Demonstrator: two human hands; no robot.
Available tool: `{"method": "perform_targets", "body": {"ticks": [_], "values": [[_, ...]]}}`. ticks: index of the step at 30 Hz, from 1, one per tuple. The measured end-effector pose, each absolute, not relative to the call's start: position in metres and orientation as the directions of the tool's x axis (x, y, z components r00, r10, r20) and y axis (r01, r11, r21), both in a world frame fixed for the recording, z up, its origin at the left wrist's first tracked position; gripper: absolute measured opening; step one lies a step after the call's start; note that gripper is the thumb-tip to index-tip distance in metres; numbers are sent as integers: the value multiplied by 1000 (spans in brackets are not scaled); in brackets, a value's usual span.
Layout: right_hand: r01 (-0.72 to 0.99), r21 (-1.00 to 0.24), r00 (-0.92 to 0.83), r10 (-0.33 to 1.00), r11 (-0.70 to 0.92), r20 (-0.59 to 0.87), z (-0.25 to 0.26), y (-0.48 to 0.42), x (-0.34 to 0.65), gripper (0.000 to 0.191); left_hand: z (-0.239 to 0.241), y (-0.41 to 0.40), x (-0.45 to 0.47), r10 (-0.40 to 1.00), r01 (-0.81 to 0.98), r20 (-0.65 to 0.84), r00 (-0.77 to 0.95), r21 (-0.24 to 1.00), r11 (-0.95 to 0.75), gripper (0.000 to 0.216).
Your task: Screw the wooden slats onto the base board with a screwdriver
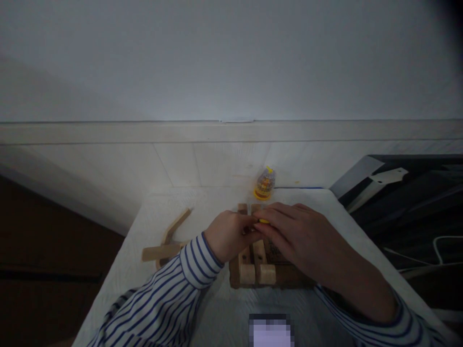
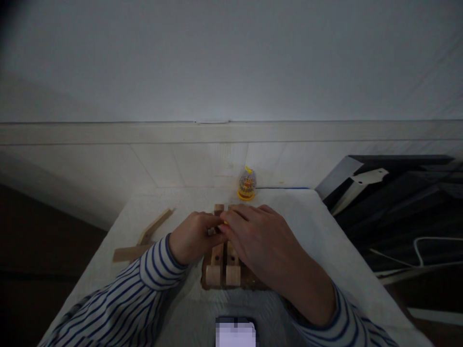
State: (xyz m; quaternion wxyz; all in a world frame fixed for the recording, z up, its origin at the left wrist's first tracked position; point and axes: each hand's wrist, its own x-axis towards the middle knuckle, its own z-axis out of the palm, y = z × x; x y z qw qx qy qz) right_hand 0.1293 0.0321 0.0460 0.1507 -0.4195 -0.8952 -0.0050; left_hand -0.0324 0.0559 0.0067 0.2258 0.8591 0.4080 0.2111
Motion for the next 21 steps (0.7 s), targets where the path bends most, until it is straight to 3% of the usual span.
{"method": "perform_targets", "body": {"ticks": [10,21], "values": [[746,-141,-589,744,651,317,45,32,133,29,5,57,-33,802,635,143,580,537,-555,15],[729,-129,-613,725,672,313,47,31,132,20,4,57,-33,788,582,185,588,580,-570,16]]}}
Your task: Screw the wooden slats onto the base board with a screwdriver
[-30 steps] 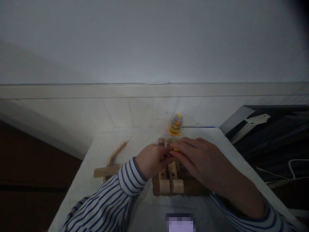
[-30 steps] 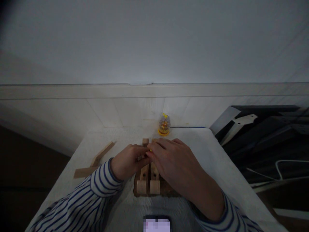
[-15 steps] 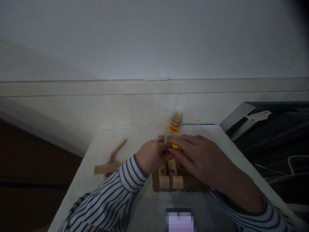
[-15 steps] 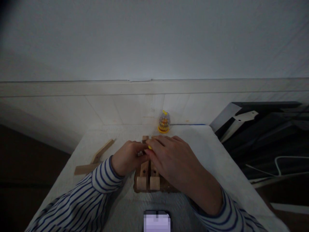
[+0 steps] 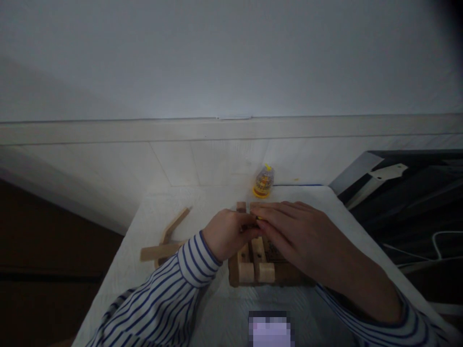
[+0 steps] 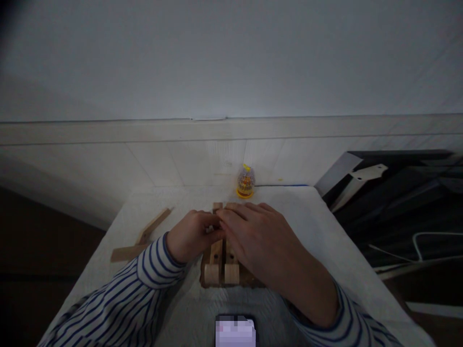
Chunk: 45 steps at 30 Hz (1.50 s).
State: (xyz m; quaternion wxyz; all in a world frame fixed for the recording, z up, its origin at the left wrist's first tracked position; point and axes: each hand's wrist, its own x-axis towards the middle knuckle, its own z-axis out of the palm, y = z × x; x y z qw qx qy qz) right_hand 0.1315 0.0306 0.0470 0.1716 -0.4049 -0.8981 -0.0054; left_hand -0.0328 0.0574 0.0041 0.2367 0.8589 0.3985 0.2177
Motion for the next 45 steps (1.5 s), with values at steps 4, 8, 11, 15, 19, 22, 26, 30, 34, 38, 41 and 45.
{"method": "perform_targets", "body": {"ticks": [4,8,11,15,19,22,26,30,34,38,41,45], "values": [[735,-133,-606,732,665,311,47,32,131,20,5,58,-33,782,582,185,595,571,-579,17],[740,-121,-605,734,662,309,47,32,131,21,5,57,-33,783,584,168,599,577,-571,17],[742,-107,-604,728,662,325,47,32,131,21,5,57,-33,786,584,154,599,587,-560,16],[745,-101,-600,728,660,332,47,32,130,22,5,57,-33,780,580,156,606,585,-567,17],[744,-105,-602,730,660,323,46,32,131,23,5,57,-33,774,586,152,615,569,-577,19],[751,-100,-599,736,653,317,45,32,131,23,4,57,-33,770,583,153,619,567,-581,18],[765,-96,-586,751,636,305,45,32,131,22,4,57,-33,765,584,136,629,567,-581,20],[763,-102,-589,751,639,300,46,32,130,20,5,58,-33,755,566,145,640,576,-590,19],[766,-100,-584,753,635,303,46,32,130,20,6,58,-33,746,558,134,652,582,-592,19],[769,-75,-588,748,635,307,46,32,130,21,5,58,-33,737,553,129,663,580,-598,18],[776,-65,-583,753,627,305,46,32,130,21,4,58,-33,728,537,140,671,585,-608,17],[787,-72,-573,769,613,284,45,33,130,20,4,58,-33,721,531,145,678,581,-616,18]]}}
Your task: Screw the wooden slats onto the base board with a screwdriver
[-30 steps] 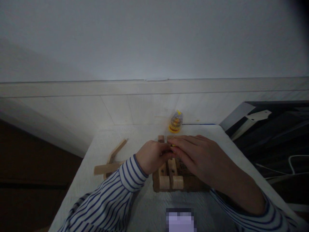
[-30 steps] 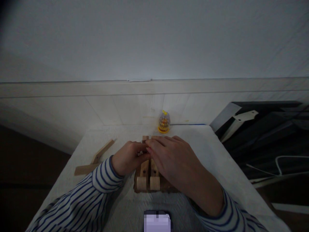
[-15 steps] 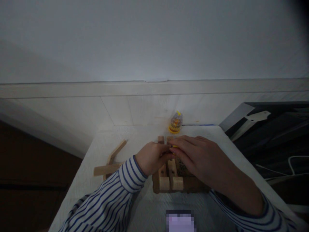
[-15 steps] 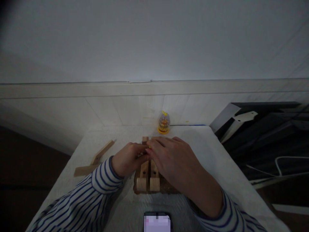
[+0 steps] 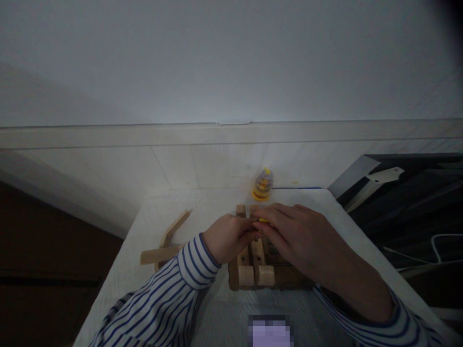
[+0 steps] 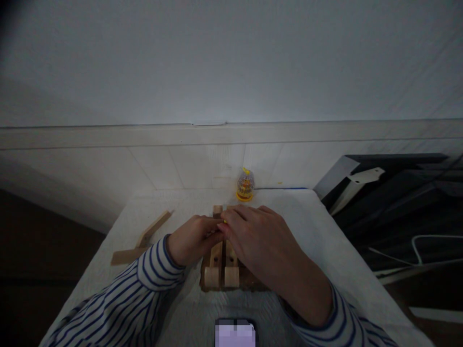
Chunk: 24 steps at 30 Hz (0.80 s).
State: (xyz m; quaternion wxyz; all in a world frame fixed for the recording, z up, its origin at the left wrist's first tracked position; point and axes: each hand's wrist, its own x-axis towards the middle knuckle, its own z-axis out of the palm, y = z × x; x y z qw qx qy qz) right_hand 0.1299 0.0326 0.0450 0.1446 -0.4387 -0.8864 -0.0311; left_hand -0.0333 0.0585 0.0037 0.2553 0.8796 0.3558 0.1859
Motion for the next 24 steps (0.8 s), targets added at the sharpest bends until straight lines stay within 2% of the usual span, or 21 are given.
{"method": "perform_targets", "body": {"ticks": [7,12,18,24], "values": [[794,-31,-574,764,608,294,46,30,130,20,5,59,-33,707,527,136,695,573,-628,18],[784,-46,-583,760,619,288,46,31,129,19,2,59,-34,700,513,156,697,573,-639,17],[791,-43,-576,766,611,284,46,31,130,18,6,56,-33,749,586,158,643,528,-615,17],[791,-71,-571,775,607,272,46,32,128,17,9,54,-31,809,628,176,561,547,-554,18]]}}
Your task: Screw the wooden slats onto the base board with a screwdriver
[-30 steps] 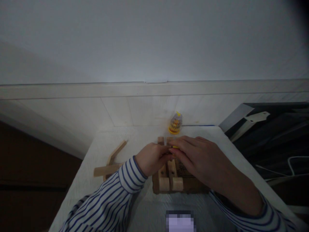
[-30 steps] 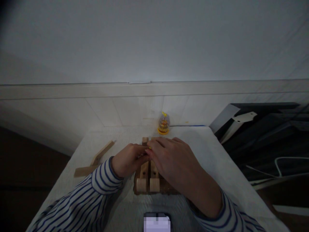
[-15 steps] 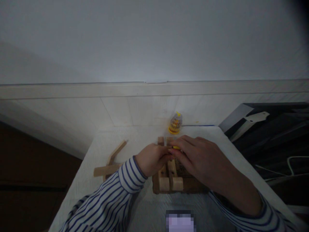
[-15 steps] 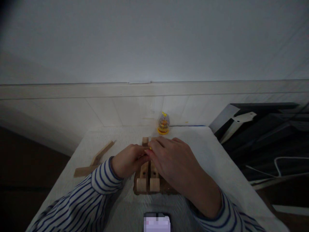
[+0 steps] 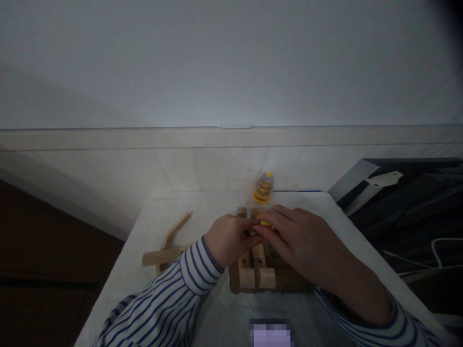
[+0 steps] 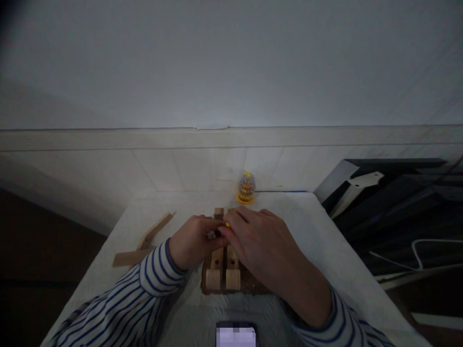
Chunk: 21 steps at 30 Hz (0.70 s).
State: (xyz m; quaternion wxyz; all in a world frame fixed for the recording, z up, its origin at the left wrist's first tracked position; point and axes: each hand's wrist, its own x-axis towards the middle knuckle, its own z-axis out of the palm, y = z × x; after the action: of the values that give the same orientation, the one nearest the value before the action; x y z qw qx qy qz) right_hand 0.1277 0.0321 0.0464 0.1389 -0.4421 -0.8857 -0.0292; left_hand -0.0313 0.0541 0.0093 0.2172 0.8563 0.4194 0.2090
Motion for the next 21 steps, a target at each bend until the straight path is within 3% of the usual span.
{"method": "perform_targets", "body": {"ticks": [10,21], "values": [[780,-161,-548,785,604,291,48,30,135,25,6,56,-32,821,639,176,543,548,-540,18],[750,-121,-589,741,650,323,45,31,136,26,4,57,-32,806,601,157,571,588,-541,19]]}}
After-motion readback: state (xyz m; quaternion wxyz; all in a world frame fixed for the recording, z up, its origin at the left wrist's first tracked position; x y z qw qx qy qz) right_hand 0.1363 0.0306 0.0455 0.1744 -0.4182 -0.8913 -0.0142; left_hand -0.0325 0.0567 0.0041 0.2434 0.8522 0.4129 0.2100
